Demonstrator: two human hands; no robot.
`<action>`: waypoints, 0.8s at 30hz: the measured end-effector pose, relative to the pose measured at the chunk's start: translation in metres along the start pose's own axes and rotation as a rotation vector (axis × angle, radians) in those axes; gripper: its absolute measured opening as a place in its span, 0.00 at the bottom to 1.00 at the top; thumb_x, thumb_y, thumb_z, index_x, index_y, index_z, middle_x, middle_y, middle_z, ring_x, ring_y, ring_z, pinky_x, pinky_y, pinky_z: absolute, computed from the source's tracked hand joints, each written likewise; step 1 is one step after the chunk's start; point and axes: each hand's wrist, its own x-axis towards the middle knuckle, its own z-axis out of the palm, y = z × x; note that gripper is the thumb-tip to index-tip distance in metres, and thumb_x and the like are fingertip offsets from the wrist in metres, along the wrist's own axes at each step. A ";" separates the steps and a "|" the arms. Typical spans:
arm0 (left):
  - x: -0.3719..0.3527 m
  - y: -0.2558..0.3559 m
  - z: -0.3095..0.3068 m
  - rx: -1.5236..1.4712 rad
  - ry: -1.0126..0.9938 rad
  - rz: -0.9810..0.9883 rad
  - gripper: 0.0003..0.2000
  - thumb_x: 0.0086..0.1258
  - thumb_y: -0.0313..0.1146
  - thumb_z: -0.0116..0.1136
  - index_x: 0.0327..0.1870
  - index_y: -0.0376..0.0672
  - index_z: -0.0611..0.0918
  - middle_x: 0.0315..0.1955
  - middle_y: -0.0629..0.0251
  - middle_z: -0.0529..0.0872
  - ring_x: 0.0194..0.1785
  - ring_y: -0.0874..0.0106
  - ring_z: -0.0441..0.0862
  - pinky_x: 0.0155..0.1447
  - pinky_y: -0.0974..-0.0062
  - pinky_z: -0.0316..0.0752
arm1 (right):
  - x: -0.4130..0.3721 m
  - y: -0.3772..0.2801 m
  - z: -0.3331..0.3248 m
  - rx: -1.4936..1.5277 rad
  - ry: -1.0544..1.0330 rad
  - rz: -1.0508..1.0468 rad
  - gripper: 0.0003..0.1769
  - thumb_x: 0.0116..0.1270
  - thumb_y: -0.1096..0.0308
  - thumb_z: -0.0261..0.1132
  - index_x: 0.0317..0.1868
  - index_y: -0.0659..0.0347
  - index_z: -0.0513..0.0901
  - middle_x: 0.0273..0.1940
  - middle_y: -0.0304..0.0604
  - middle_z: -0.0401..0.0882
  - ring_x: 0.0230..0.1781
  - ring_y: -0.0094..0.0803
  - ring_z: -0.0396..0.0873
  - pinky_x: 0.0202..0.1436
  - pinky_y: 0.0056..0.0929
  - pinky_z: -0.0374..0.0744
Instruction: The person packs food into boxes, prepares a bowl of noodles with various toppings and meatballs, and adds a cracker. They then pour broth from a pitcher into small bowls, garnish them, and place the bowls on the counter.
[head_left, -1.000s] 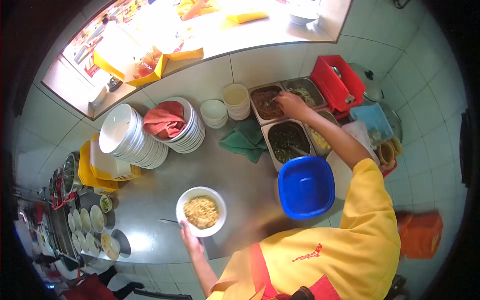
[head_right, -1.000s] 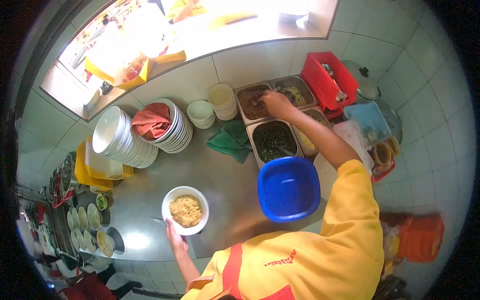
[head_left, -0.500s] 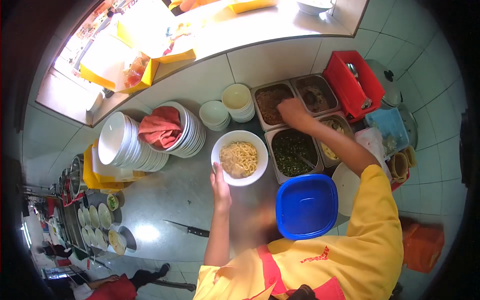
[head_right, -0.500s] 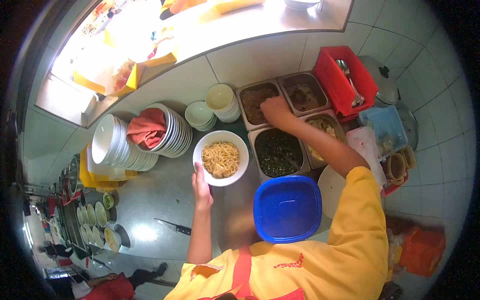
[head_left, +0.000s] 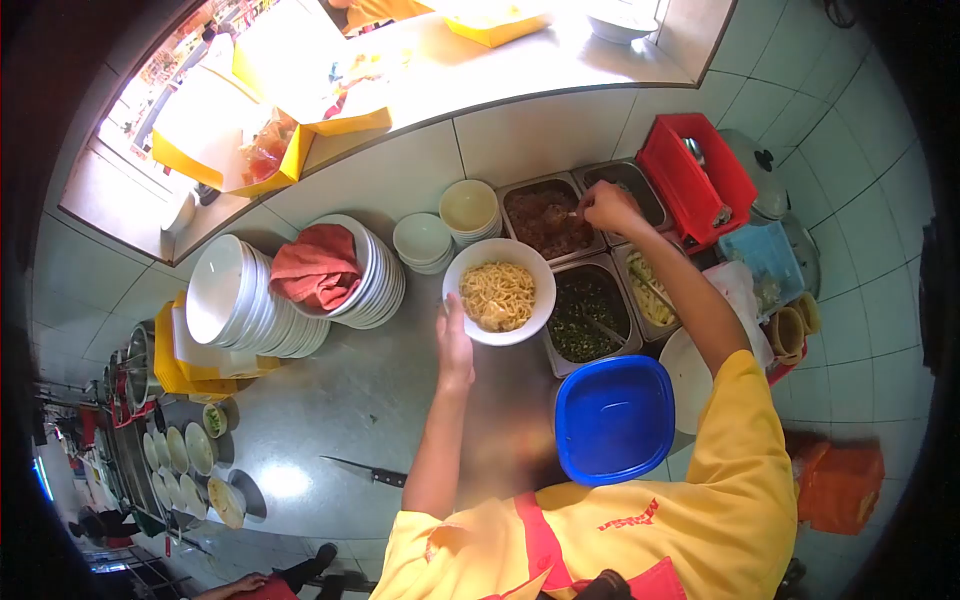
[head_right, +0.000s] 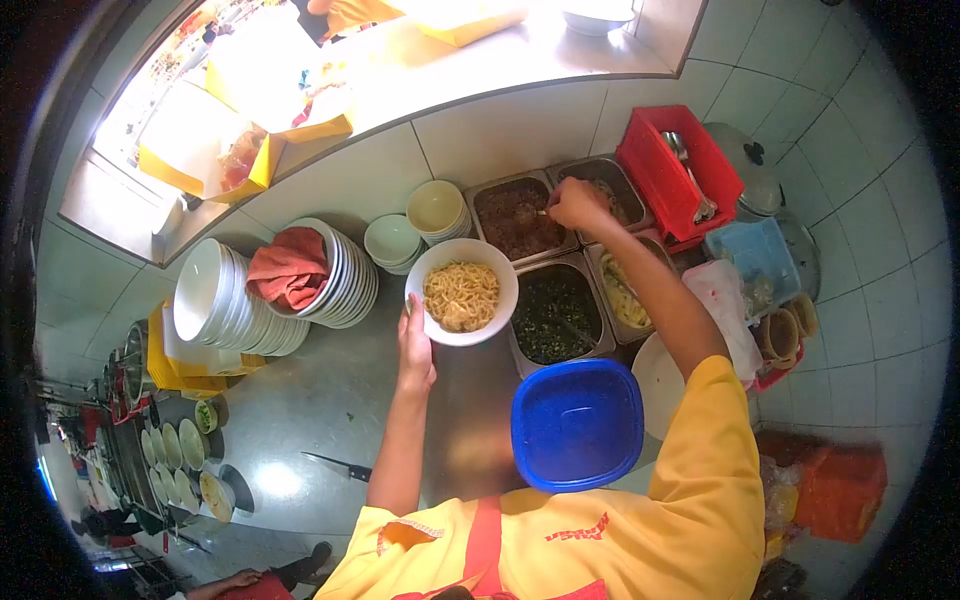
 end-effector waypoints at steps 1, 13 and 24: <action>0.003 -0.001 0.002 -0.006 -0.001 0.001 0.31 0.74 0.51 0.41 0.65 0.30 0.64 0.62 0.53 0.69 0.66 0.66 0.64 0.69 0.69 0.55 | -0.001 0.003 -0.004 -0.005 0.003 -0.001 0.11 0.49 0.62 0.66 0.34 0.51 0.88 0.35 0.47 0.84 0.41 0.43 0.82 0.45 0.38 0.78; 0.005 0.018 0.032 -0.061 -0.046 -0.044 0.26 0.75 0.48 0.42 0.63 0.34 0.66 0.58 0.57 0.73 0.60 0.70 0.71 0.63 0.73 0.64 | -0.114 -0.053 0.015 0.204 0.361 -0.513 0.05 0.58 0.70 0.64 0.30 0.62 0.80 0.28 0.48 0.79 0.29 0.44 0.79 0.31 0.39 0.75; -0.009 0.030 0.033 -0.110 -0.048 0.017 0.27 0.75 0.48 0.42 0.65 0.33 0.65 0.61 0.57 0.71 0.63 0.70 0.68 0.67 0.72 0.60 | -0.143 -0.069 -0.001 0.221 0.405 -0.581 0.01 0.57 0.73 0.62 0.29 0.60 0.78 0.28 0.45 0.77 0.32 0.44 0.78 0.32 0.39 0.75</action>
